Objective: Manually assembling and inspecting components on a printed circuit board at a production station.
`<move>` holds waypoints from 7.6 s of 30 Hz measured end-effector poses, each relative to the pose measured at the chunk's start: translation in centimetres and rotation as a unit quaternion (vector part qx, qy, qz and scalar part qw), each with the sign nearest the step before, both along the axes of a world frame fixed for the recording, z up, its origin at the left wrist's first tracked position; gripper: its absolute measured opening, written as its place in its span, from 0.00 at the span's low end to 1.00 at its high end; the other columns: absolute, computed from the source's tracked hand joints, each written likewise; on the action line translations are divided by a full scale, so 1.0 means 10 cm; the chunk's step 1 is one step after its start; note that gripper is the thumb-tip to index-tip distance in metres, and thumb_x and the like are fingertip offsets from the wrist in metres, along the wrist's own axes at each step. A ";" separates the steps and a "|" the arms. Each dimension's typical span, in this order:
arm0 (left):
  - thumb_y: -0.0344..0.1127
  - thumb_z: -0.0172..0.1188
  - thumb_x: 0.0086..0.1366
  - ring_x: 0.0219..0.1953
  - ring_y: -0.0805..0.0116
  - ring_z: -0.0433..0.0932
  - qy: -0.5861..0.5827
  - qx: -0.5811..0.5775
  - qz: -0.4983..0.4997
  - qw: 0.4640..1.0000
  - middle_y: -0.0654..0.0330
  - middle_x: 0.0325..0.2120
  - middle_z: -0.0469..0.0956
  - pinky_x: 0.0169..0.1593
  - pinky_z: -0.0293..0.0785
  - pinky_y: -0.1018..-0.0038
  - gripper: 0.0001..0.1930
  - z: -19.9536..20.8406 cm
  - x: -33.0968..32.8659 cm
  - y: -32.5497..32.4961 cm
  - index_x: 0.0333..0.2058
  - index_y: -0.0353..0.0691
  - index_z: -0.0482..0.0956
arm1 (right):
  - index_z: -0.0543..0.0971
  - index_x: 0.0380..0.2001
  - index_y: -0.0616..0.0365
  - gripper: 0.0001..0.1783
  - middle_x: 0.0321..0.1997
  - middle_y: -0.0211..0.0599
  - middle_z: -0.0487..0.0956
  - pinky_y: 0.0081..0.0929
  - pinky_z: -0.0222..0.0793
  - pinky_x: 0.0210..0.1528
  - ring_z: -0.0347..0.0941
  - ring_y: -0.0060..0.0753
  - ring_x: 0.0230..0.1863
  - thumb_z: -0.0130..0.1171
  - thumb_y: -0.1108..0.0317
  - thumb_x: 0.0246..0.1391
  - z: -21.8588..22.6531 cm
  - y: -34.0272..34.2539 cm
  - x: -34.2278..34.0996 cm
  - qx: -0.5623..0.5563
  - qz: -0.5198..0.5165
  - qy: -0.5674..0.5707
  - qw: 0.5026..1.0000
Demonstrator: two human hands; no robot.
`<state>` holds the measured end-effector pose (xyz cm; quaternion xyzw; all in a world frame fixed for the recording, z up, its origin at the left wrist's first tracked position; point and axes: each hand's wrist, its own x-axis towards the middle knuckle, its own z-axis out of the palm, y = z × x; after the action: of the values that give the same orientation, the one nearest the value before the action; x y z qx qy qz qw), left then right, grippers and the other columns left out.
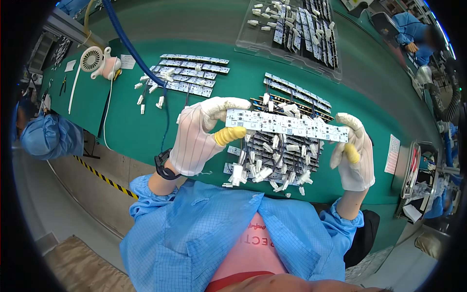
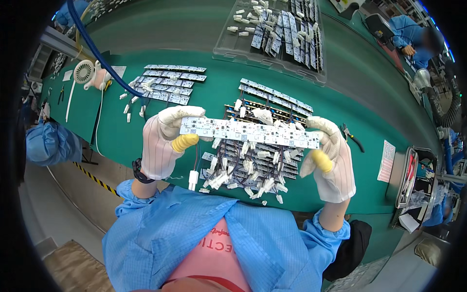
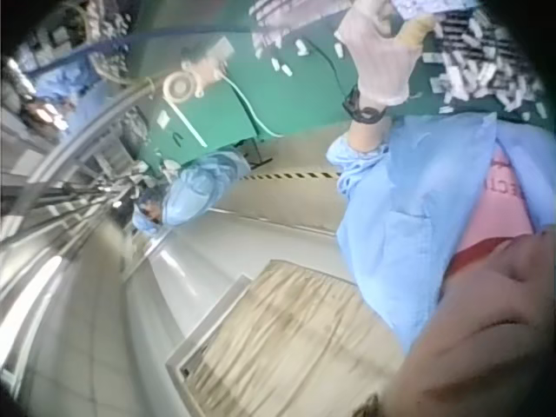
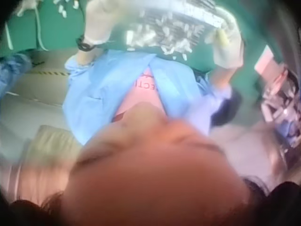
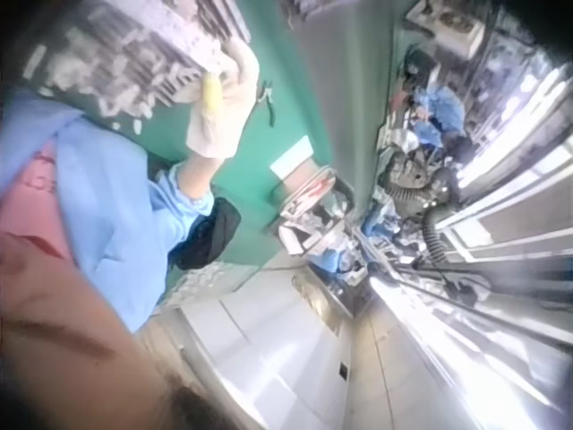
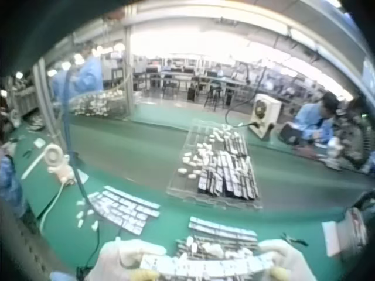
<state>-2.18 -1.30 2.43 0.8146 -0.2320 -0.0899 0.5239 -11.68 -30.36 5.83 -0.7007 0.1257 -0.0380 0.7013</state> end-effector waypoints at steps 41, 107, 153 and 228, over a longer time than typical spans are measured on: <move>0.50 0.58 0.62 0.45 0.70 0.77 -0.123 0.020 -0.019 0.992 0.52 0.44 0.78 0.51 0.71 0.76 0.29 0.00 0.21 0.10 0.50 0.27 0.71 | 0.72 0.47 0.67 0.28 0.13 0.24 0.71 0.09 0.54 0.19 0.61 0.10 0.11 0.56 0.50 0.56 0.20 0.11 -0.06 -0.050 0.060 -0.033 0.996; 0.43 0.57 0.65 0.36 0.78 0.73 0.051 -0.048 0.073 0.995 0.59 0.37 0.79 0.43 0.67 0.82 0.25 0.01 0.25 0.04 0.54 0.31 0.71 | 0.71 0.49 0.69 0.27 0.43 0.45 0.78 0.11 0.59 0.18 0.66 0.15 0.15 0.59 0.64 0.48 0.28 0.24 -0.08 0.016 0.109 -0.006 0.994; 0.52 0.40 0.71 0.25 0.80 0.73 -0.077 -0.044 0.042 0.995 0.62 0.21 0.79 0.28 0.60 0.83 0.27 -0.10 0.20 0.01 0.48 0.32 0.76 | 0.70 0.42 0.62 0.21 0.23 0.40 0.78 0.14 0.54 0.05 0.62 0.20 0.06 0.49 0.53 0.62 -0.34 -0.10 0.02 0.238 0.056 0.026 0.969; 0.39 0.68 0.50 0.38 0.66 0.79 -0.072 -0.243 0.001 0.967 0.51 0.38 0.78 0.41 0.77 0.75 0.22 -0.07 0.08 0.01 0.42 0.30 0.79 | 0.69 0.47 0.67 0.23 0.16 0.27 0.71 0.12 0.51 0.14 0.59 0.13 0.11 0.59 0.61 0.56 0.03 0.04 -0.06 -0.038 0.001 -0.038 0.999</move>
<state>-1.42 -1.18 1.74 0.6678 -0.2829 0.0288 0.6879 -12.27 -29.99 6.11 -0.7253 0.0965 -0.0683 0.6782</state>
